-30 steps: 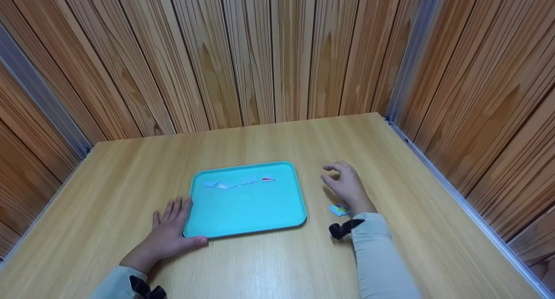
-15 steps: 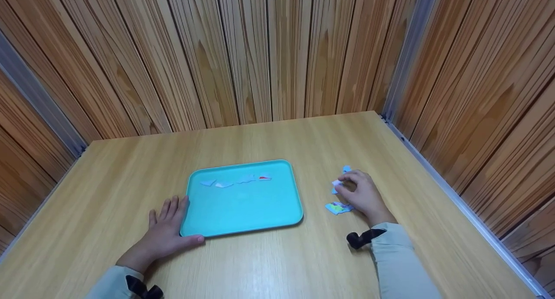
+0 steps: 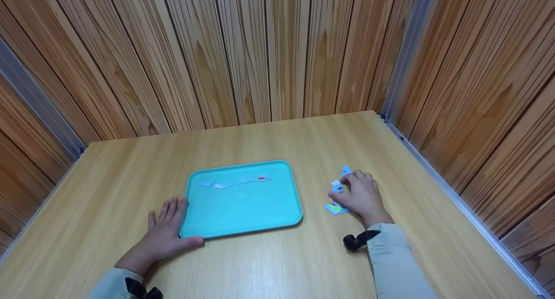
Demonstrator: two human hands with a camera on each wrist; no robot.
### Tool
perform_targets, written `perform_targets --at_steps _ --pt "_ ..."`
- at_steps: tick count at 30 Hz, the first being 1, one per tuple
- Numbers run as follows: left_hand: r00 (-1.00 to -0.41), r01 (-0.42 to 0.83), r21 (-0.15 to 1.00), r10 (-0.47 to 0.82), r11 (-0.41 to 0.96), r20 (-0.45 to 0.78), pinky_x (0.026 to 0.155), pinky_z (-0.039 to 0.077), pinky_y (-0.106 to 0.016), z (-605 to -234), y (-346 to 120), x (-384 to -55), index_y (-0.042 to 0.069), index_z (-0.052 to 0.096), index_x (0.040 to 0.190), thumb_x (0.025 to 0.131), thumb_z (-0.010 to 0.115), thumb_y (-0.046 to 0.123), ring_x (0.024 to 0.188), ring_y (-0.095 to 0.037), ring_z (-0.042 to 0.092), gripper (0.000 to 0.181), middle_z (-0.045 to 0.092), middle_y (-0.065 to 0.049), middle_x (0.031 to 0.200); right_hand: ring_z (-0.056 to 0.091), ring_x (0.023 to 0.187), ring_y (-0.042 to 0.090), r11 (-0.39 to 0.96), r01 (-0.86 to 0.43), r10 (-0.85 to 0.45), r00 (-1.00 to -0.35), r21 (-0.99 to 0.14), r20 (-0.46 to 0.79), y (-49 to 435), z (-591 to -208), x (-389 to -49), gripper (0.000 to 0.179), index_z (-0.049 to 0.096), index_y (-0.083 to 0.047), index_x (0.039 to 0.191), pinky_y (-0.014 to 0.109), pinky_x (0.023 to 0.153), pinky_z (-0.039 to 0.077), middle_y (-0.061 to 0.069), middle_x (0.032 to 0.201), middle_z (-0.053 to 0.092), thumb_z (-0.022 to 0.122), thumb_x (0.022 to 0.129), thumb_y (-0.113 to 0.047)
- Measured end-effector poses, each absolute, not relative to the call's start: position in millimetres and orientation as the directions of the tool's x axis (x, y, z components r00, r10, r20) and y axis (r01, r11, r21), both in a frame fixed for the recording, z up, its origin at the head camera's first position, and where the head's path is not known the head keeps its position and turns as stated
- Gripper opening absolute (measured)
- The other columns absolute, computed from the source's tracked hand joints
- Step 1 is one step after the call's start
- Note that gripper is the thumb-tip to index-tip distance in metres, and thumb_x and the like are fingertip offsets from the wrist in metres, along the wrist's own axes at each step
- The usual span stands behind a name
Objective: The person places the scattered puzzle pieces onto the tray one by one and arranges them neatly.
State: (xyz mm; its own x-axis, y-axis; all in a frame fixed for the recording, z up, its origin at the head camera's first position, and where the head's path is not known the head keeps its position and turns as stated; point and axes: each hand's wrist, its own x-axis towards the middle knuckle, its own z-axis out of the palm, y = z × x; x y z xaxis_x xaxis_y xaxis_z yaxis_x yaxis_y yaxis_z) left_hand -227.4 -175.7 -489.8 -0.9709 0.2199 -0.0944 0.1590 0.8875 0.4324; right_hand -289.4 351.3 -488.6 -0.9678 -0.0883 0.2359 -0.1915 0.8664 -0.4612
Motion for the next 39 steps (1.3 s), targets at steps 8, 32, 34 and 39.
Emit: perform_targets --at_steps 8,32,34,39 --pt "-0.971 0.182 0.421 0.229 0.889 -0.064 0.111 -0.017 -0.070 -491.5 -176.0 -227.6 0.011 0.003 0.163 0.071 0.058 0.090 0.152 -0.043 -0.015 0.133 -0.006 -0.025 0.167 0.046 0.109 0.040 0.865 -0.205 -0.088 -0.960 -0.458 0.264 348.8 -489.5 -290.3 0.055 0.070 -0.003 0.115 0.058 0.092 0.036 0.018 0.117 0.060 0.075 0.088 -0.051" --pt "-0.970 0.177 0.421 0.229 0.890 -0.077 0.111 -0.018 -0.070 -492.4 -175.8 -228.3 0.012 0.002 0.164 0.070 0.057 0.091 0.152 -0.042 -0.015 0.134 -0.008 -0.024 0.167 0.048 0.114 0.038 0.834 -0.314 -0.215 -0.942 -0.453 0.258 351.3 -492.0 -296.6 0.053 0.063 -0.007 0.133 0.059 0.096 0.030 0.013 0.122 0.060 0.074 0.088 -0.033" --pt "-0.971 0.175 0.420 0.227 0.890 -0.076 0.111 -0.018 -0.069 -492.5 -175.6 -228.4 0.012 0.002 0.164 0.070 0.058 0.091 0.153 -0.042 -0.015 0.134 -0.008 -0.024 0.167 0.050 0.111 0.038 0.836 -0.319 -0.217 -0.940 -0.446 0.265 352.0 -491.3 -296.6 0.051 0.064 -0.008 0.132 0.057 0.093 0.031 0.012 0.119 0.061 0.073 0.087 -0.032" --pt "-0.971 0.175 0.424 0.227 0.888 -0.075 0.110 -0.019 -0.070 -491.6 -175.8 -227.7 0.013 0.001 0.163 0.070 0.057 0.091 0.152 -0.042 -0.016 0.135 -0.009 -0.023 0.167 0.052 0.111 0.036 0.837 -0.325 -0.224 -0.937 -0.440 0.267 351.4 -490.4 -296.5 0.049 0.066 -0.010 0.130 0.055 0.093 0.034 0.012 0.118 0.061 0.073 0.086 -0.032"
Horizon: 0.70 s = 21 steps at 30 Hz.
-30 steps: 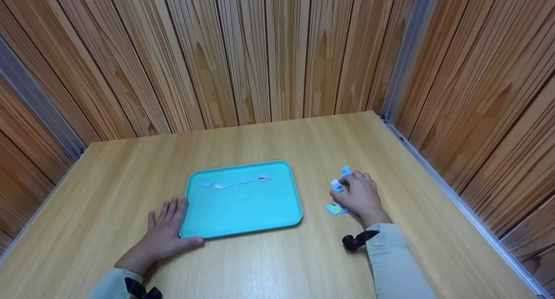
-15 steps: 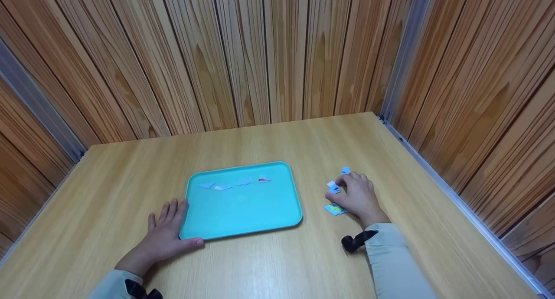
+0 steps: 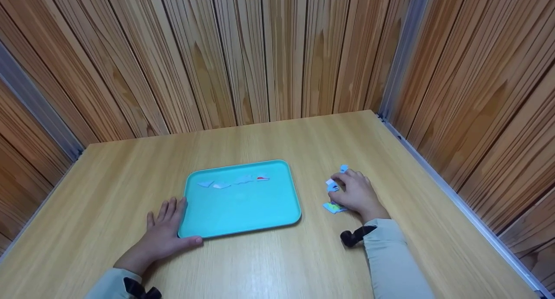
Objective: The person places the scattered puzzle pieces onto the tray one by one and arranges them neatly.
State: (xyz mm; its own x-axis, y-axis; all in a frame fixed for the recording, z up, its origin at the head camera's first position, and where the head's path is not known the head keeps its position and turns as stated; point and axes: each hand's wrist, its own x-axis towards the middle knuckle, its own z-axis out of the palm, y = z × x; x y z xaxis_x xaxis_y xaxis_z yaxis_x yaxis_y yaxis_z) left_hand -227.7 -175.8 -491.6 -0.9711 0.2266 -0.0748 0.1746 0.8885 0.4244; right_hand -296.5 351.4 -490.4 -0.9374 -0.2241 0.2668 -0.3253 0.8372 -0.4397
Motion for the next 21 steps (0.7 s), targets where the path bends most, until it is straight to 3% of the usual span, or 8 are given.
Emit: perform_targets --at_steps 7,21 --pt "-0.971 0.162 0.435 0.222 0.886 -0.090 0.110 -0.020 -0.070 -489.8 -174.9 -227.6 0.013 0.002 0.164 0.070 0.059 0.090 0.152 -0.042 -0.016 0.134 -0.009 -0.023 0.167 0.051 0.118 0.040 0.848 -0.335 -0.241 -0.934 -0.410 0.265 350.7 -489.5 -298.5 0.047 0.067 -0.012 0.128 0.062 0.101 0.034 0.013 0.124 0.061 0.072 0.086 -0.033" --pt "-0.971 0.164 0.433 0.223 0.886 -0.087 0.110 -0.020 -0.070 -489.5 -174.9 -227.4 0.012 0.003 0.164 0.071 0.059 0.090 0.152 -0.043 -0.016 0.133 -0.008 -0.023 0.167 0.052 0.103 0.030 0.867 -0.246 -0.171 -0.964 -0.434 0.206 343.4 -486.1 -299.0 0.050 0.066 -0.011 0.121 0.050 0.088 0.041 0.009 0.111 0.060 0.076 0.087 -0.045"
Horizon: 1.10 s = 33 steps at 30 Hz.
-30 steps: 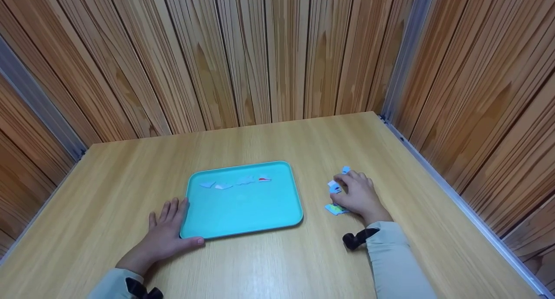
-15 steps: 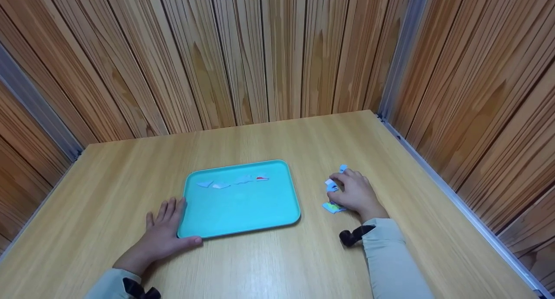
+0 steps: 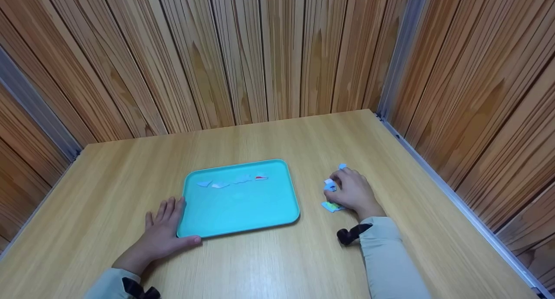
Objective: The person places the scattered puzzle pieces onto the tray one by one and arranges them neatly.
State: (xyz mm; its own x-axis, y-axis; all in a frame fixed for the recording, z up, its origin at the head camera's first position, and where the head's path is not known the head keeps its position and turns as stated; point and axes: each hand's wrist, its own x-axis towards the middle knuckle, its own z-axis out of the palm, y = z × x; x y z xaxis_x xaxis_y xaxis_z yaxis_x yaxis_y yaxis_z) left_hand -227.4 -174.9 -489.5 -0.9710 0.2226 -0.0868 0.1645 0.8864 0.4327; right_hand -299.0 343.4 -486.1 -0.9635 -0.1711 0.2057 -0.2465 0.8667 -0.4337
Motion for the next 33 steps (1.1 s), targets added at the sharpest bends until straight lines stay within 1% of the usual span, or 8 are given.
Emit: perform_targets --at_steps 6,10,15,20,24,29,33 --pt "-0.971 0.165 0.425 0.222 0.890 -0.087 0.110 -0.018 -0.071 -491.0 -175.1 -226.8 0.012 0.003 0.164 0.071 0.058 0.090 0.152 -0.043 -0.015 0.133 -0.007 -0.024 0.167 0.054 0.116 0.038 0.855 -0.240 -0.151 -0.963 -0.459 0.223 325.0 -481.7 -300.1 0.054 0.067 -0.008 0.121 0.059 0.099 0.039 0.016 0.122 0.061 0.077 0.086 -0.047" --pt "-0.970 0.165 0.427 0.223 0.889 -0.091 0.110 -0.019 -0.070 -492.1 -175.5 -227.2 0.013 0.002 0.164 0.071 0.057 0.091 0.152 -0.042 -0.016 0.133 -0.009 -0.023 0.167 0.052 0.118 0.038 0.850 -0.228 -0.143 -0.968 -0.474 0.207 308.5 -477.5 -303.5 0.056 0.066 -0.007 0.123 0.059 0.100 0.041 0.016 0.129 0.058 0.076 0.086 -0.049" --pt "-0.970 0.166 0.434 0.226 0.886 -0.090 0.110 -0.020 -0.070 -492.2 -176.2 -228.3 0.014 0.001 0.163 0.070 0.057 0.091 0.152 -0.041 -0.018 0.133 -0.010 -0.022 0.167 0.048 0.128 0.039 0.841 -0.239 -0.155 -0.966 -0.486 0.207 288.1 -473.9 -308.5 0.054 0.064 -0.009 0.123 0.060 0.106 0.038 0.016 0.137 0.054 0.075 0.088 -0.048" --pt "-0.970 0.161 0.434 0.224 0.886 -0.098 0.110 -0.021 -0.069 -492.1 -176.9 -229.4 0.014 0.000 0.163 0.070 0.056 0.092 0.152 -0.041 -0.019 0.134 -0.010 -0.022 0.167 0.045 0.134 0.040 0.833 -0.269 -0.177 -0.957 -0.482 0.228 267.0 -471.9 -312.2 0.053 0.065 -0.009 0.123 0.061 0.110 0.032 0.017 0.142 0.053 0.074 0.089 -0.049" --pt "-0.970 0.161 0.430 0.222 0.888 -0.096 0.110 -0.021 -0.069 -491.8 -176.7 -229.8 0.014 0.001 0.164 0.070 0.056 0.092 0.152 -0.042 -0.018 0.134 -0.009 -0.022 0.167 0.043 0.136 0.040 0.828 -0.283 -0.191 -0.954 -0.484 0.232 250.7 -471.3 -315.0 0.052 0.066 -0.009 0.123 0.061 0.112 0.030 0.016 0.144 0.052 0.074 0.089 -0.048" --pt "-0.971 0.157 0.434 0.218 0.887 -0.094 0.110 -0.021 -0.069 -491.0 -176.0 -228.6 0.013 0.002 0.164 0.070 0.057 0.091 0.152 -0.042 -0.017 0.134 -0.008 -0.022 0.167 0.045 0.134 0.038 0.813 -0.314 -0.215 -0.945 -0.490 0.248 233.0 -470.6 -315.9 0.052 0.067 -0.009 0.122 0.058 0.111 0.034 0.014 0.142 0.054 0.075 0.088 -0.048" --pt "-0.972 0.170 0.434 0.222 0.885 -0.073 0.110 -0.019 -0.071 -490.9 -175.5 -226.5 0.011 0.004 0.164 0.071 0.058 0.090 0.152 -0.044 -0.016 0.133 -0.006 -0.025 0.167 0.046 0.134 0.037 0.804 -0.321 -0.224 -0.943 -0.500 0.246 219.8 -470.2 -315.8 0.053 0.068 -0.009 0.122 0.056 0.111 0.035 0.013 0.142 0.054 0.075 0.087 -0.047"
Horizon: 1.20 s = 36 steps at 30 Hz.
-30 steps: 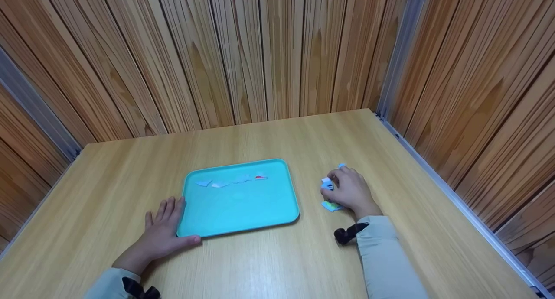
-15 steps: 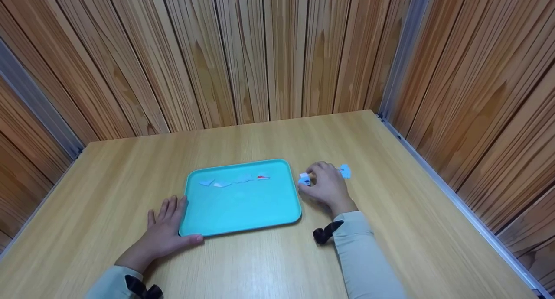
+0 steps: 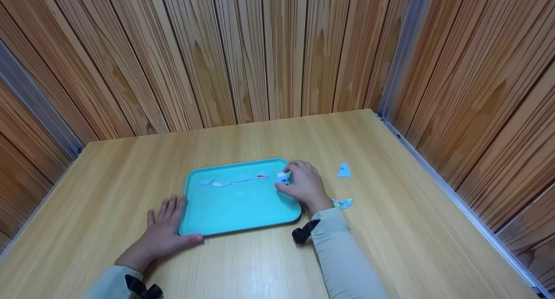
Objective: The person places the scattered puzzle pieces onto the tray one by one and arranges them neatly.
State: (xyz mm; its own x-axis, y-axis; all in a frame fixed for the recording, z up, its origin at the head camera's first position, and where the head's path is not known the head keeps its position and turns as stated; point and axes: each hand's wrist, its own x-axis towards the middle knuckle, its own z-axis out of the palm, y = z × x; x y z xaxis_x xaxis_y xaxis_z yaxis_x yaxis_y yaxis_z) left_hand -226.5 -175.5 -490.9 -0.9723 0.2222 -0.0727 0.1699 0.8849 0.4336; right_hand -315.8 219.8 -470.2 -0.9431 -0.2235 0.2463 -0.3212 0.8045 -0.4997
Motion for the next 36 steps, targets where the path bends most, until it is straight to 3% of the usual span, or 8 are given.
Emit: perform_targets --at_steps 21,36 --pt "-0.971 0.164 0.444 0.224 0.881 -0.087 0.110 -0.021 -0.069 -492.0 -177.4 -226.7 0.013 0.001 0.163 0.070 0.057 0.091 0.152 -0.042 -0.017 0.133 -0.009 -0.022 0.167 0.050 0.131 0.030 0.785 -0.360 -0.278 -0.932 -0.504 0.233 149.8 -471.7 -315.2 0.049 0.069 -0.015 0.120 0.050 0.111 0.038 0.007 0.137 0.059 0.075 0.087 -0.050" --pt "-0.973 0.162 0.418 0.215 0.894 -0.083 0.110 -0.019 -0.071 -492.0 -174.6 -226.8 0.012 0.004 0.164 0.070 0.057 0.090 0.152 -0.043 -0.015 0.133 -0.006 -0.024 0.167 0.048 0.133 0.029 0.811 -0.372 -0.293 -0.926 -0.451 0.238 99.5 -473.0 -312.1 0.046 0.072 -0.016 0.112 0.048 0.115 0.032 0.006 0.137 0.059 0.072 0.086 -0.054"
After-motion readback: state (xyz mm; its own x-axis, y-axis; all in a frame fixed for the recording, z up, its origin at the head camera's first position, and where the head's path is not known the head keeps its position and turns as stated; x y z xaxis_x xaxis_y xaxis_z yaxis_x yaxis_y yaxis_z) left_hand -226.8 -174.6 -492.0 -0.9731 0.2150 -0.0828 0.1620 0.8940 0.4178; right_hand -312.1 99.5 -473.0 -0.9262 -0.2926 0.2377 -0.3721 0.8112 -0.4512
